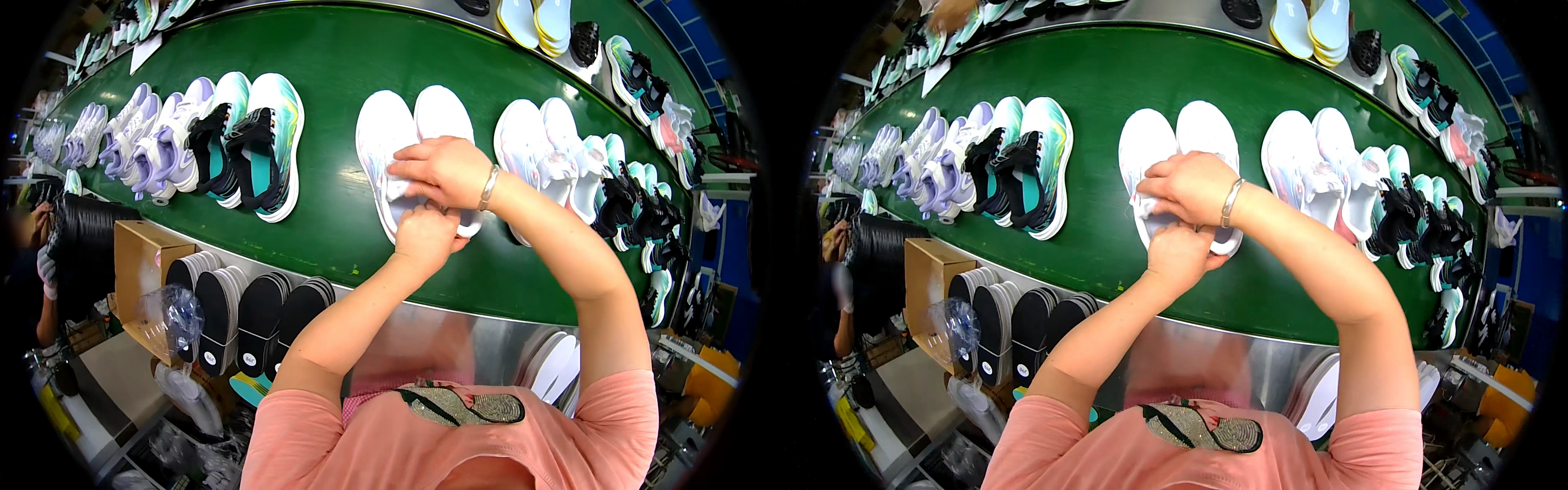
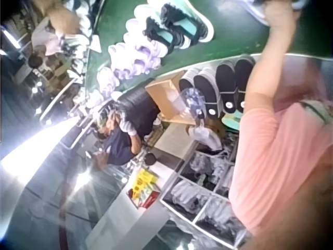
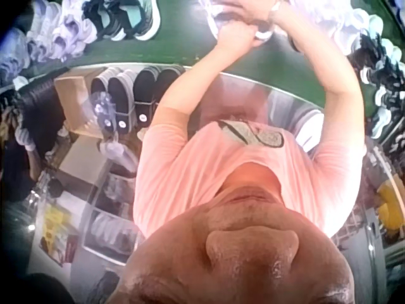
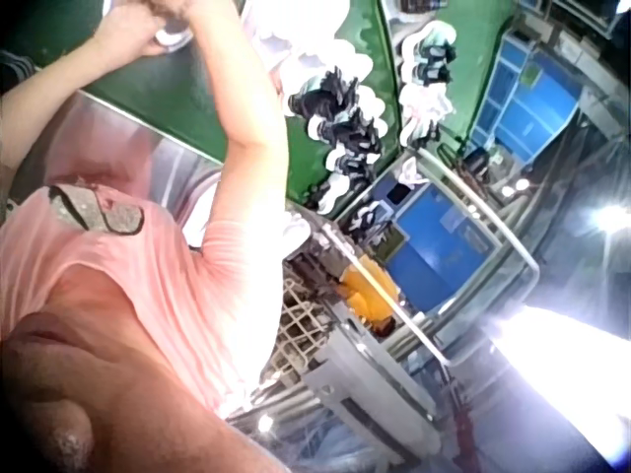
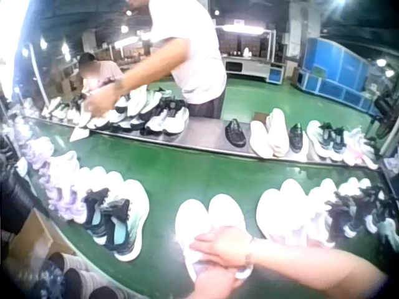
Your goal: The person sorts various colors and styles of sneakers on a conveyor belt, inserting insoles into the shoes and arranging them in pairs before placing them back onto the belt or passing them to other workers.
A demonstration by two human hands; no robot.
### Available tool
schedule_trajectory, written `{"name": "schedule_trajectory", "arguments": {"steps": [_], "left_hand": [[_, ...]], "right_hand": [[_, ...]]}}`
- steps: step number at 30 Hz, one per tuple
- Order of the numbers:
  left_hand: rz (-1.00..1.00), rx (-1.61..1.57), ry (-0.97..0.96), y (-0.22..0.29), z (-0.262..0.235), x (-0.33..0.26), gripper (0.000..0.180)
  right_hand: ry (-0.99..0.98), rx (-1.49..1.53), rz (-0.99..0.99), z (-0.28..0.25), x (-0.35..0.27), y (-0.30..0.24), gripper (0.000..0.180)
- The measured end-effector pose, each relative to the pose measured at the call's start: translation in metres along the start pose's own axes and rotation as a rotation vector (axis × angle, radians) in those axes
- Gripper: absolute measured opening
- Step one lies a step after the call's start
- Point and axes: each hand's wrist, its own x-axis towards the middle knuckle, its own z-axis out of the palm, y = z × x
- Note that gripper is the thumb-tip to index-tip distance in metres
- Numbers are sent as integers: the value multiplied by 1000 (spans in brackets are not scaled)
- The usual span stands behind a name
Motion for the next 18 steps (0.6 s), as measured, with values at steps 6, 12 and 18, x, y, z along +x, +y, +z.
{"name": "schedule_trajectory", "arguments": {"steps": [6, 12, 18], "left_hand": [[-52, -31, -63, -3, -4, -1, 36], [-41, -35, -16, -1, -5, -3, 36], [-68, 32, -79, -7, -7, -4, 39]], "right_hand": [[-237, 76, 398, 3, 48, 16, 23], [-312, 329, 525, -9, 50, 25, 25], [-148, 252, 452, 5, 37, 12, 25]]}}
